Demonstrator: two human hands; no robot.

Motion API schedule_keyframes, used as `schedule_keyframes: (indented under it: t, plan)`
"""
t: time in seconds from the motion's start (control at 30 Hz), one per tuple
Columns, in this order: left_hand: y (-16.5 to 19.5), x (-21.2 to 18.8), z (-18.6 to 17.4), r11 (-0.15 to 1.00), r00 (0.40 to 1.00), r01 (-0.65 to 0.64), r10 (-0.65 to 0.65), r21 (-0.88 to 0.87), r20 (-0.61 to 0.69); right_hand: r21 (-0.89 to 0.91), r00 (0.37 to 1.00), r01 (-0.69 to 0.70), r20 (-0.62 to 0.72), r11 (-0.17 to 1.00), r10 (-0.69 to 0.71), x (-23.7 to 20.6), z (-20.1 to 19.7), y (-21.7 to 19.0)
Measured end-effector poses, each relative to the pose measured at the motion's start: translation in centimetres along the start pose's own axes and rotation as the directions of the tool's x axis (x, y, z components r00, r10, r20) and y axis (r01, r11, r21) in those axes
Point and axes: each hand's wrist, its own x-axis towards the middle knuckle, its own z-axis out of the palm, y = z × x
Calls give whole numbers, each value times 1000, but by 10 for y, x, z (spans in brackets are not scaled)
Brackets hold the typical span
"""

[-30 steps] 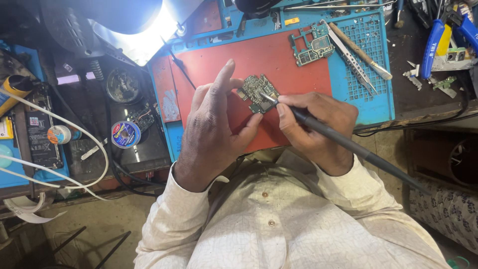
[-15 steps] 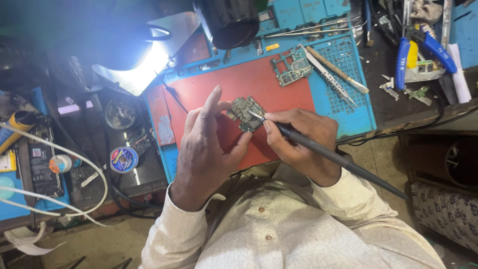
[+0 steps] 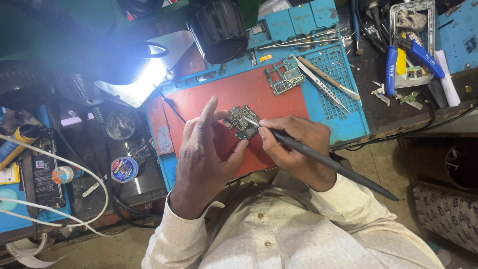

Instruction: The person holds a small circuit board in one hand and works on it with a soldering iron, touching the board's components and contacts at various points. They briefly set the board down, apply paste from a small tube onto it, then resume soldering while repositioning the board repeatedly on the red work mat.

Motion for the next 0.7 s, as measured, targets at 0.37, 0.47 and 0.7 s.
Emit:
schedule_keyframes:
  t: [0.37,0.47,0.7]
  plan:
    - [0,0,0,1000,1000,-12,12,-5,-5,-9,998,64,27,998,-64,0,1,1]
    - [0,0,1,1000,1000,-14,14,1,-5,-20,1000,8,8,1000,-8,0,0,1]
    - [1,0,0,1000,1000,-3,3,-10,-6,-22,987,159,42,987,-158,1,1,1]
